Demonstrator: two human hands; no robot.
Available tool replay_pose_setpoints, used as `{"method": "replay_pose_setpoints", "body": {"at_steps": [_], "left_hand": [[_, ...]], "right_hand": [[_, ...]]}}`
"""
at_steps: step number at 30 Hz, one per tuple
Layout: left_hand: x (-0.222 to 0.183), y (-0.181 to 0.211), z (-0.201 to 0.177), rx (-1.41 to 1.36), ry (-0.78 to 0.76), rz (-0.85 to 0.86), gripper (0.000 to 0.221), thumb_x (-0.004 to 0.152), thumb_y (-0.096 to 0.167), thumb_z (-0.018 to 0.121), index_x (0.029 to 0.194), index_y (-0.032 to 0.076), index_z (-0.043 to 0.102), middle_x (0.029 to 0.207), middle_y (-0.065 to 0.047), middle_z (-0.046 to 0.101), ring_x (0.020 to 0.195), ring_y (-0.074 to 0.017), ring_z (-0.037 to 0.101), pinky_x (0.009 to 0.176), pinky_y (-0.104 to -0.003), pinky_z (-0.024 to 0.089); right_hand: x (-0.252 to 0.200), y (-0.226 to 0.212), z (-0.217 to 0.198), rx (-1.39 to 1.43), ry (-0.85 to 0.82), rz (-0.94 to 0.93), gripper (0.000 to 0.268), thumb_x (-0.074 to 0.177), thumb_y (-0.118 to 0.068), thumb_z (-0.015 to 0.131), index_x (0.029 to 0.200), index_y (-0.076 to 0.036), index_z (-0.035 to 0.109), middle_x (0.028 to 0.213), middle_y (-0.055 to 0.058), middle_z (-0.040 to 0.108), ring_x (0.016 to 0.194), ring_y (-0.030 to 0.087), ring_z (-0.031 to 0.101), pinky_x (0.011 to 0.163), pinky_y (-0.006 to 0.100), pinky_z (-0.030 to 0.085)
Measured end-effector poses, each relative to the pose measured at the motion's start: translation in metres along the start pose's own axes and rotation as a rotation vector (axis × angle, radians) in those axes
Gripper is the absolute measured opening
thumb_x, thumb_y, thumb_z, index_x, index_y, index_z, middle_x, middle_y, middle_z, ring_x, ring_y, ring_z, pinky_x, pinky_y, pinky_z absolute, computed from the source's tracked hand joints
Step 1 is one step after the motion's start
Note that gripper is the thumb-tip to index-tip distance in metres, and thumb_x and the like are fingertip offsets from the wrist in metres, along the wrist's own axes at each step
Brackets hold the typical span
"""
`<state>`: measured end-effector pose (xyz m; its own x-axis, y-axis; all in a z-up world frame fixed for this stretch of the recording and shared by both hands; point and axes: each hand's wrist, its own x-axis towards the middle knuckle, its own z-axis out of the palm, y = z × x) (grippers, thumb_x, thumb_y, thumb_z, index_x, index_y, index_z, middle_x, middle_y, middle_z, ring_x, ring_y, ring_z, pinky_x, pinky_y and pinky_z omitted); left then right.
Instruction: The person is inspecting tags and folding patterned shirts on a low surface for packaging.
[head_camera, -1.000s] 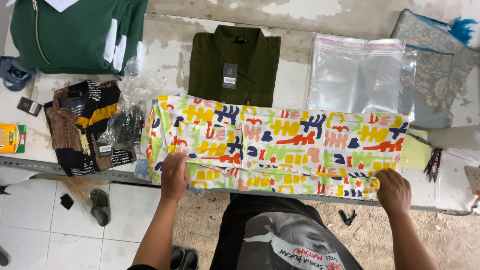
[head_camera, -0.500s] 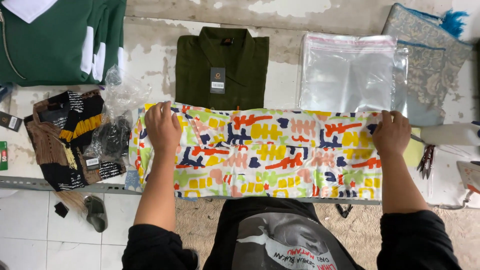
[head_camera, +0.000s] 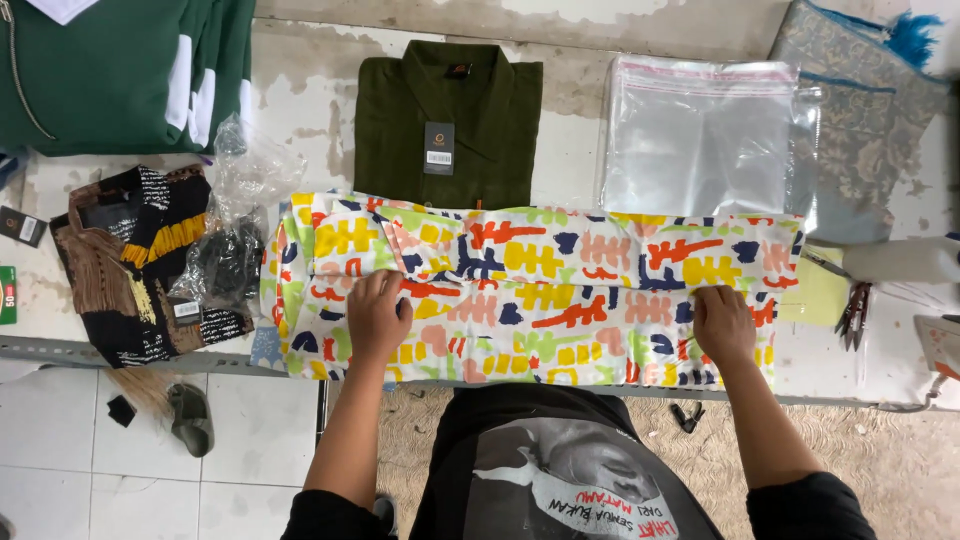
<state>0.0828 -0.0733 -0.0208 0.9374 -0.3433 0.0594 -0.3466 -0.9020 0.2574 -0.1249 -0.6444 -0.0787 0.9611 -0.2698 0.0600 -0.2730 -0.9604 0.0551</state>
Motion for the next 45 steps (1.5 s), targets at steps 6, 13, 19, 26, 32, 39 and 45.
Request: {"method": "replay_pose_setpoints", "body": {"at_steps": [6,13,19,26,32,39,45], "left_hand": [[0.017,0.026,-0.045,-0.090,-0.054,-0.101,0.066,0.086,0.016,0.065,0.150,0.015,0.048,0.141,-0.014,0.055,0.113,-0.0452,0.062,0.087,-0.054,0.060],[0.012,-0.007,0.012,0.032,0.048,-0.195,0.029,0.087,0.021,0.078,0.112,0.014,0.064,0.111,-0.003,0.060,0.113,-0.0290,0.062,0.094,-0.041,0.053],[0.008,-0.021,0.035,0.066,0.239,-0.054,0.021,0.083,0.017,0.081,0.080,0.012,0.062,0.102,-0.001,0.061,0.103,-0.0270,0.063,0.093,-0.041,0.050],[0.012,-0.013,0.018,0.196,0.142,-0.037,0.021,0.086,0.017,0.076,0.083,0.013,0.055,0.084,-0.002,0.056,0.091,-0.0253,0.061,0.085,-0.038,0.049],[-0.002,-0.016,0.006,0.177,0.158,-0.029,0.015,0.095,0.018,0.070,0.087,0.011,0.060,0.089,-0.003,0.060,0.099,-0.0250,0.064,0.092,-0.037,0.050],[-0.055,-0.011,-0.012,-0.021,0.239,0.042,0.014,0.102,0.011,0.060,0.091,0.003,0.063,0.105,-0.013,0.067,0.115,-0.0305,0.063,0.102,-0.041,0.049],[-0.143,-0.007,-0.006,-0.121,0.182,0.064,0.018,0.102,0.002,0.054,0.113,-0.010,0.062,0.123,-0.017,0.062,0.122,-0.0294,0.061,0.111,-0.037,0.055]], "right_hand": [[0.017,-0.029,-0.055,0.092,-0.267,0.213,0.043,0.107,-0.015,0.048,0.150,-0.018,0.051,0.141,0.014,0.050,0.131,0.036,0.055,0.099,0.045,0.055],[0.018,0.002,-0.005,-0.146,0.104,0.071,0.025,0.095,-0.036,0.073,0.120,-0.034,0.071,0.118,-0.003,0.064,0.103,0.020,0.071,0.084,0.031,0.061],[0.024,0.015,0.000,-0.096,0.134,0.045,0.009,0.086,-0.037,0.081,0.090,-0.033,0.074,0.082,-0.011,0.065,0.085,0.011,0.068,0.080,0.027,0.058],[0.008,0.044,0.005,0.013,0.210,-0.107,0.007,0.096,-0.034,0.072,0.093,-0.027,0.070,0.098,-0.008,0.072,0.098,0.017,0.073,0.085,0.033,0.059],[-0.018,0.021,-0.031,0.026,0.180,-0.258,0.013,0.096,-0.034,0.067,0.085,-0.027,0.066,0.094,-0.009,0.072,0.101,0.014,0.072,0.092,0.034,0.055],[-0.058,-0.014,-0.091,0.236,0.037,-0.386,0.013,0.080,-0.022,0.067,0.074,-0.014,0.060,0.120,0.009,0.073,0.121,0.027,0.067,0.104,0.045,0.051],[-0.099,-0.011,-0.070,0.057,-0.506,-0.287,0.031,0.088,-0.023,0.060,0.118,-0.027,0.067,0.108,-0.009,0.077,0.105,0.012,0.073,0.122,0.043,0.042]]}}
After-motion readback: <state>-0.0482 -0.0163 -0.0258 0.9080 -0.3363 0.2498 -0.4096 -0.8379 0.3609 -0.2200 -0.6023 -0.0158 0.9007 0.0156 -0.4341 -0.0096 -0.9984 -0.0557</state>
